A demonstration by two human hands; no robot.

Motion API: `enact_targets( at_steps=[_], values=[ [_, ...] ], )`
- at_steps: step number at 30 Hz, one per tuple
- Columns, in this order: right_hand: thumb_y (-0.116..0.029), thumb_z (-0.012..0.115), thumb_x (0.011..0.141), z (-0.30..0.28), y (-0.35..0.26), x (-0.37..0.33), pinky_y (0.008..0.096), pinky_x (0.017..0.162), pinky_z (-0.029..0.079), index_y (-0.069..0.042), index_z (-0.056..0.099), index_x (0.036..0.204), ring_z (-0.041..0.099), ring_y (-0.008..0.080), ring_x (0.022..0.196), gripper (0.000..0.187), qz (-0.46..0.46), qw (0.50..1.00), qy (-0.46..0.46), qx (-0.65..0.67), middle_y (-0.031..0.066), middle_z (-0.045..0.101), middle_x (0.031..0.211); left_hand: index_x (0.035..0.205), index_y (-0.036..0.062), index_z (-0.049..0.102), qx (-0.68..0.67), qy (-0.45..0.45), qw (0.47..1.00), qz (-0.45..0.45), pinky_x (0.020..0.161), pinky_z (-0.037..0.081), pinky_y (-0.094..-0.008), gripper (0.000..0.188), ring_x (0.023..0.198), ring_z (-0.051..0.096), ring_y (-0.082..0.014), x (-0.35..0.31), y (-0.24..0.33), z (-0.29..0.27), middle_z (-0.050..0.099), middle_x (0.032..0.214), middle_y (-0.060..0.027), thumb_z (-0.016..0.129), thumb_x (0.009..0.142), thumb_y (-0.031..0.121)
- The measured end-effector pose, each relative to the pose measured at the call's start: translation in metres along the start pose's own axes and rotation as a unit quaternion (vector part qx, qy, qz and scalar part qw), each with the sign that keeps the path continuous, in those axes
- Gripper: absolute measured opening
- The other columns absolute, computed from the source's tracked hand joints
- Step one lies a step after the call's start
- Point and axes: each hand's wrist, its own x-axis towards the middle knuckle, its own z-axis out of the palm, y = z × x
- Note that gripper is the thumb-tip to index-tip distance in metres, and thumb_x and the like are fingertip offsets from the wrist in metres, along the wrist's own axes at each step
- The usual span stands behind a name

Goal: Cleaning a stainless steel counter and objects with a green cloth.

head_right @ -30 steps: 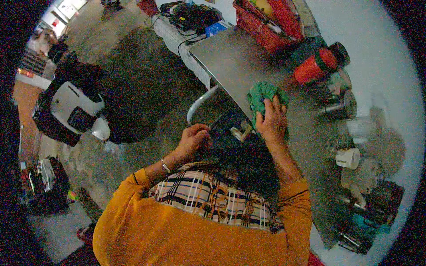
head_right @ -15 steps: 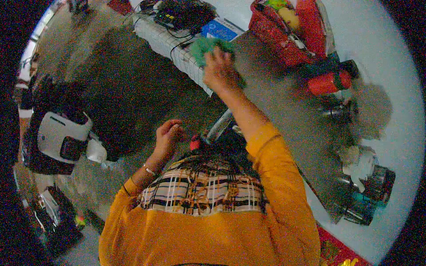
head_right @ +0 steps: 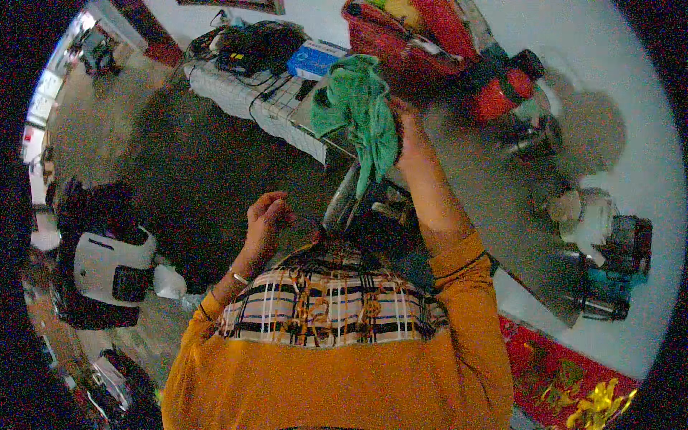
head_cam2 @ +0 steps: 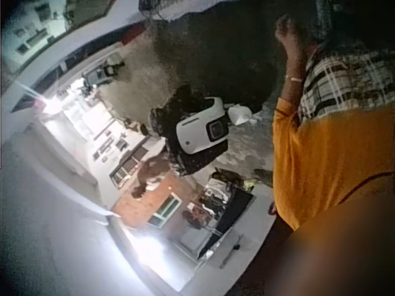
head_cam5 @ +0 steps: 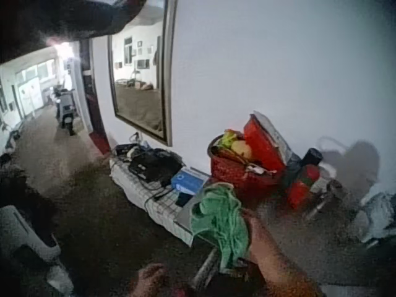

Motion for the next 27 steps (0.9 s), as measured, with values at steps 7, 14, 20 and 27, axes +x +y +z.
enact_targets(
  at_steps=[7,14,20,27],
  values=[
    [-0.022,0.044,0.091,-0.073,-0.032,-0.083,0.036,0.084,0.048,-0.006,0.055,0.112,0.06,0.019,0.095,0.029,-0.123,0.96,0.232,-0.095,0.0082,0.062,0.104,0.104,0.0007,0.055,0.075,-0.128,0.989,0.02,0.06,0.047,-0.0259,0.025,0.064,0.054,-0.0115,0.016,0.01,0.053,0.057,0.076,-0.0037,0.053,0.088,0.02],
    [-0.023,0.044,0.09,-0.118,-0.07,-0.133,0.0379,0.077,0.052,-0.003,0.055,0.113,0.062,0.022,0.091,0.033,-0.099,0.982,0.162,0.009,0.0119,0.062,0.103,0.105,-0.0005,0.055,0.106,-0.168,0.98,-0.001,0.062,0.047,-0.026,0.024,0.067,0.057,-0.013,0.016,0.017,0.099,0.058,0.077,-0.0049,0.05,0.09,0.017],
    [-0.031,0.051,0.085,-0.193,-0.076,-0.151,0.0416,0.081,0.049,-0.004,0.055,0.115,0.06,0.0296,0.093,0.04,-0.127,0.903,0.197,-0.361,0.016,0.061,0.104,0.106,-0.0011,0.054,0.079,-0.165,0.983,-0.035,0.06,0.046,-0.0251,0.023,0.066,0.057,-0.0131,0.01,0.016,0.12,0.058,0.076,-0.0048,0.048,0.09,0.015],
    [-0.031,0.065,0.078,-0.17,-0.046,-0.157,0.0388,0.082,0.046,-0.005,0.053,0.115,0.056,0.033,0.098,0.047,-0.199,0.569,0.256,-0.756,0.0153,0.056,0.111,0.105,-0.0008,0.054,0.102,-0.166,0.981,-0.007,0.057,0.044,-0.0244,0.023,0.064,0.055,-0.0125,0.012,0.004,0.126,0.058,0.074,-0.0048,0.049,0.09,0.016]
  ],
)
